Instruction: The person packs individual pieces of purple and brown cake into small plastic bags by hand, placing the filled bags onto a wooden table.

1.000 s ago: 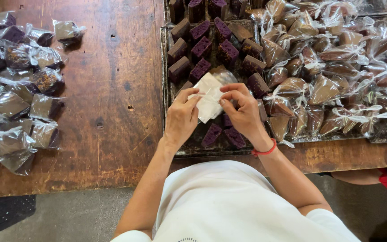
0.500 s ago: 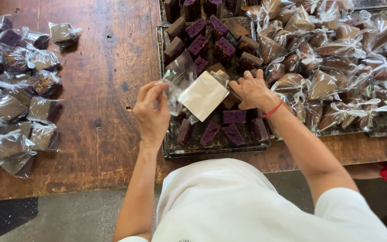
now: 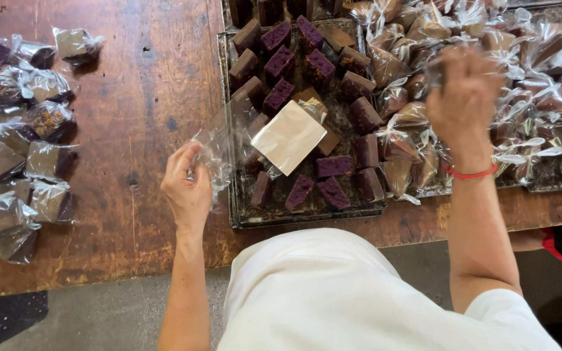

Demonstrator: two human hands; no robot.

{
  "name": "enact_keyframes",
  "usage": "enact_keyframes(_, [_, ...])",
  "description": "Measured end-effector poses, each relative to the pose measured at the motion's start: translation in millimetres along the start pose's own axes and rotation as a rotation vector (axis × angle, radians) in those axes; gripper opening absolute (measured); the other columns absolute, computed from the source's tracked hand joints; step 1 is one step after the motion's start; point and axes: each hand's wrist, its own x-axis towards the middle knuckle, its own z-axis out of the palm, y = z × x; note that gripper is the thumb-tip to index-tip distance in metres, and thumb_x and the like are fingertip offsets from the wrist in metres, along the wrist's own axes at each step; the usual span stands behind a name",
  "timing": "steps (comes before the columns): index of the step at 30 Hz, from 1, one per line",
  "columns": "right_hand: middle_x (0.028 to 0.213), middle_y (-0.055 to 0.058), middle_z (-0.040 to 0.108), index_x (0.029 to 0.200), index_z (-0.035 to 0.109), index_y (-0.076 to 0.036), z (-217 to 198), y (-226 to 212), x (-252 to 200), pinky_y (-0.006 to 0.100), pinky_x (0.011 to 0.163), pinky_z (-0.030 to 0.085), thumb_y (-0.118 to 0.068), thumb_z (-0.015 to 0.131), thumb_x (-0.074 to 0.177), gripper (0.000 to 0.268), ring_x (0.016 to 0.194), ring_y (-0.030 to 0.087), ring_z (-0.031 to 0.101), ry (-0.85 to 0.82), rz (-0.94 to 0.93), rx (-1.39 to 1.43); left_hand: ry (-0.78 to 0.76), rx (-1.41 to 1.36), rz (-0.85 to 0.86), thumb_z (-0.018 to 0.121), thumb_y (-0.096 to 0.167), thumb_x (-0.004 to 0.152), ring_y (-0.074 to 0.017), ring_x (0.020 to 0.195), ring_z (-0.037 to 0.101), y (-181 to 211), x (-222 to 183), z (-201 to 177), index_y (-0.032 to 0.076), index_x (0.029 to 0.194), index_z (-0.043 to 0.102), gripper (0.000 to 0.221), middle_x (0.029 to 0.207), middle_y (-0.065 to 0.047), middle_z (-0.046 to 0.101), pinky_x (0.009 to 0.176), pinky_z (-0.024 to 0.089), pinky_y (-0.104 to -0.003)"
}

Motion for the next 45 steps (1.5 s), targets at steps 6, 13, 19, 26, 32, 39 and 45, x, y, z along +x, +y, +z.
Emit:
enact_keyframes(6, [0.097, 0.02, 0.072, 0.113, 0.06, -0.001, 57, -45, -11, 0.048, 0.075, 0.055, -0.038, 0.08, 0.095, 0.046, 0.085, 0.035, 0.071, -0.47, 0.244, 0.366, -0.202, 0.034, 0.019, 0.064, -0.004, 0.091, -0.022, 0.09, 0.075, 25, 20, 34, 0.004, 0.122, 0.072, 0.033, 0.131, -0.014, 0.07, 0.069, 0.063, -0.026])
enact_keyframes(13, [0.109, 0.02, 0.072, 0.137, 0.054, -0.005, 57, -88, -3, 0.048, 0.083, 0.054, -0.024, 0.073, 0.089, 0.055, 0.098, 0.038, 0.069, -0.433, 0.256, 0.604, -0.351, 0.047, 0.2, 0.064, -0.008, 0.078, -0.0294, 0.09, 0.077, 72, 42, 45, 0.005, 0.111, 0.078, 0.038, 0.13, -0.014, 0.073, 0.083, 0.062, -0.037])
enact_keyframes(19, [0.117, 0.011, 0.068, 0.148, 0.049, -0.006, -14, -143, 13, 0.036, 0.098, 0.056, -0.004, 0.073, 0.096, 0.058, 0.108, 0.019, 0.066, -0.171, 0.648, 1.897, -0.637, 0.21, 0.053, 0.066, -0.008, 0.08, -0.0347, 0.1, 0.071, 98, 52, 95, 0.005, 0.124, 0.068, 0.045, 0.133, -0.02, 0.066, 0.084, 0.06, -0.039])
enact_keyframes(26, [0.133, 0.013, 0.062, 0.147, 0.051, -0.009, -51, -162, 9, 0.035, 0.09, 0.06, 0.002, 0.068, 0.102, 0.05, 0.112, 0.024, 0.067, 0.073, 0.319, 1.356, -0.589, -0.263, 0.025, 0.072, -0.007, 0.068, -0.0251, 0.095, 0.072, 132, 60, 79, 0.006, 0.137, 0.06, 0.071, 0.137, -0.016, 0.064, 0.077, 0.058, -0.035])
enact_keyframes(32, [0.118, 0.018, 0.062, 0.138, 0.057, -0.011, -75, -156, 13, 0.043, 0.078, 0.058, 0.002, 0.069, 0.088, 0.052, 0.096, 0.038, 0.068, -0.041, -0.132, 0.784, -0.613, -0.284, 0.05, 0.064, -0.007, 0.079, -0.0213, 0.093, 0.076, 124, 61, 74, 0.001, 0.137, 0.059, 0.059, 0.144, -0.017, 0.06, 0.075, 0.063, -0.032])
enact_keyframes(39, [0.094, 0.022, 0.068, 0.127, 0.058, -0.004, -54, -160, 32, 0.048, 0.067, 0.054, -0.017, 0.078, 0.088, 0.045, 0.083, 0.043, 0.067, -0.394, 0.09, 0.778, -0.457, -0.155, 0.388, 0.06, -0.009, 0.08, -0.0326, 0.109, 0.07, 124, 39, 89, -0.011, 0.141, 0.054, 0.061, 0.162, -0.019, 0.043, 0.088, 0.059, -0.035])
enact_keyframes(45, [0.082, 0.023, 0.068, 0.138, 0.05, -0.002, -31, -144, 36, 0.047, 0.058, 0.052, -0.02, 0.077, 0.084, 0.063, 0.066, 0.036, 0.071, -0.649, 0.023, 1.16, -0.633, -0.223, 0.29, 0.058, -0.009, 0.075, -0.0285, 0.123, 0.067, 119, 52, 65, -0.01, 0.137, 0.054, 0.062, 0.158, -0.017, 0.047, 0.085, 0.06, -0.034])
